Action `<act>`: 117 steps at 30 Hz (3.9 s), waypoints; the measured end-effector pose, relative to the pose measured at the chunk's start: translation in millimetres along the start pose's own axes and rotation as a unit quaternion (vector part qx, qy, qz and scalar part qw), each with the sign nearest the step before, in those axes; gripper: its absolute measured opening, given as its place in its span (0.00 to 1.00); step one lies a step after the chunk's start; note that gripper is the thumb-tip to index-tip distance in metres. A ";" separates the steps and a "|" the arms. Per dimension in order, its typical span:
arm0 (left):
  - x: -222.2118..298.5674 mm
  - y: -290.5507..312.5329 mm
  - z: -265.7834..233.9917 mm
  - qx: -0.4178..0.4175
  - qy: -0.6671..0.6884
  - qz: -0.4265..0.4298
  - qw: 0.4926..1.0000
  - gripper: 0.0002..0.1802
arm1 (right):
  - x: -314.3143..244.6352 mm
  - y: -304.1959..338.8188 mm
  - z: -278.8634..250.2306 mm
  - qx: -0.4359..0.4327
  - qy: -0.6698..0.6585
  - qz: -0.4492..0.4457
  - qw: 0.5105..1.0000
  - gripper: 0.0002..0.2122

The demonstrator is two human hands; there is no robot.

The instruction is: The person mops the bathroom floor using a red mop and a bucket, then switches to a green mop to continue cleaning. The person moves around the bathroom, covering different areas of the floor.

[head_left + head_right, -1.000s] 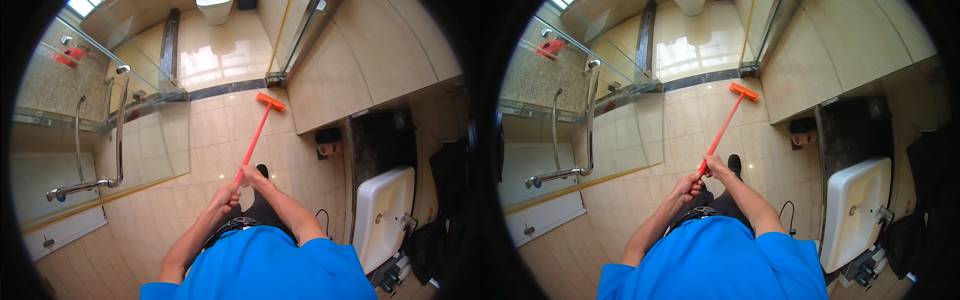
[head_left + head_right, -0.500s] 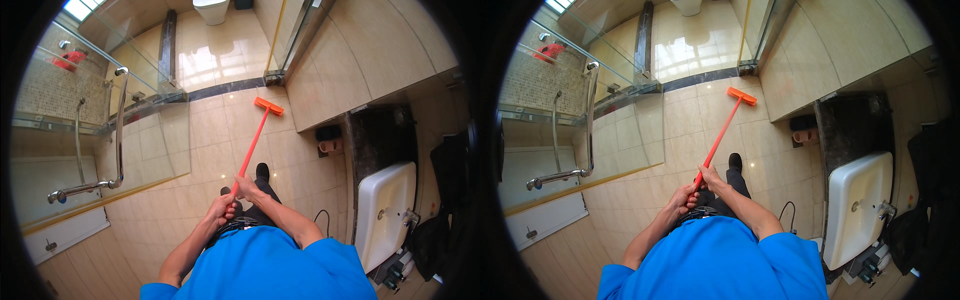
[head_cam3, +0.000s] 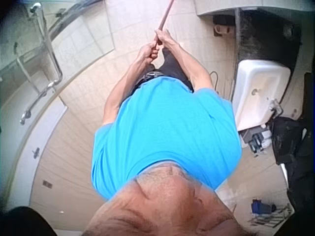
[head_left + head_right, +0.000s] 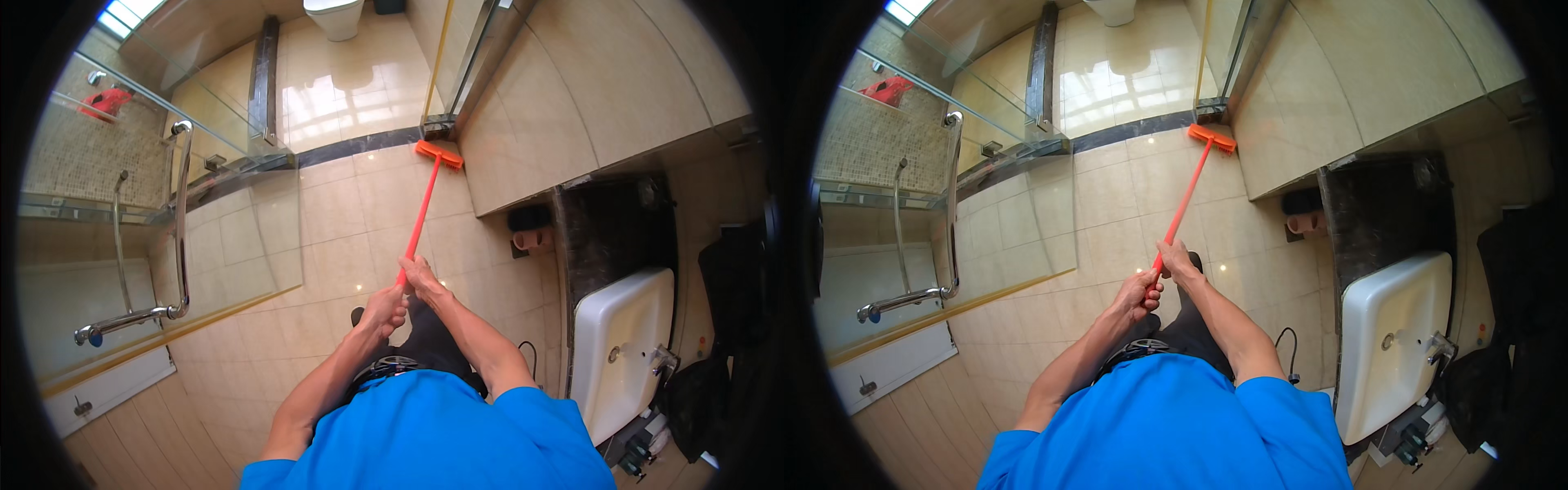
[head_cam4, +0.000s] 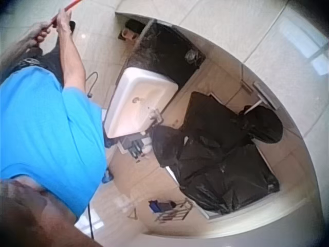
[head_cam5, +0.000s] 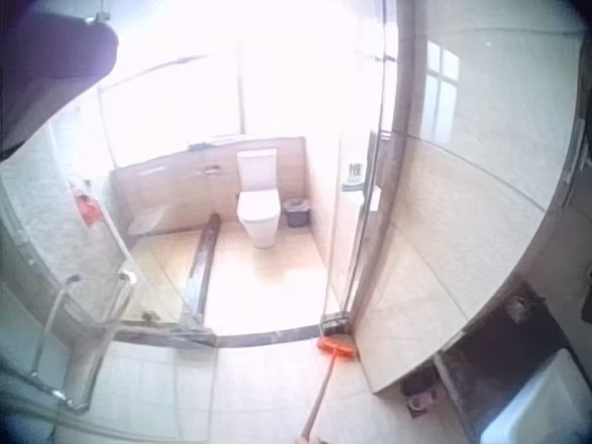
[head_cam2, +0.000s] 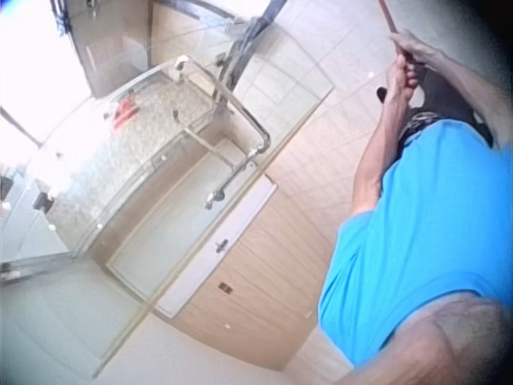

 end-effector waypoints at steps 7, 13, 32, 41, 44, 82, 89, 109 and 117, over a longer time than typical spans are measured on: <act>-24.9 6.6 -2.4 -0.011 0.040 -0.040 0.998 0.09 | 11.3 24.8 0.3 0.041 -0.021 -0.025 0.999 0.16; -16.3 -10.2 8.6 0.015 0.053 -0.028 0.998 0.09 | -6.7 8.2 -16.1 0.006 -0.006 -0.008 1.000 0.13; -41.6 8.4 43.5 -0.001 0.079 -0.064 0.995 0.09 | 20.9 21.2 -34.5 0.018 -0.066 -0.050 0.996 0.13; -58.7 16.6 50.1 -0.022 0.035 -0.023 0.999 0.10 | 27.6 58.1 -32.9 0.059 -0.166 0.057 0.983 0.15; -57.4 18.4 47.4 -0.004 -0.007 -0.020 1.000 0.09 | 19.8 69.7 -27.2 0.052 -0.177 0.050 0.982 0.16; -10.1 7.1 49.3 -0.023 0.135 -0.011 0.991 0.06 | -24.7 16.0 -16.9 -0.046 -0.087 0.089 0.991 0.11; 9.6 -6.3 61.8 -0.017 0.148 0.002 0.989 0.07 | -27.3 -20.4 -32.3 -0.072 -0.056 0.093 0.992 0.10; -14.9 23.3 -15.2 -0.051 0.274 0.031 0.960 0.07 | -17.0 10.1 45.2 -0.231 0.012 0.184 0.955 0.15; 2.2 -9.6 6.5 -0.060 0.268 0.041 0.961 0.08 | -23.7 -27.4 16.5 -0.197 0.052 0.145 0.968 0.17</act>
Point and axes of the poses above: each hand's wrist, its own y-axis away from the middle knuckle, its own z-axis out of the palm, x = y × z, the point moved 5 cm from there along -y, towards the middle knuckle, and after that the axes turned 13 degrees about -z, right-handed, at the moved point
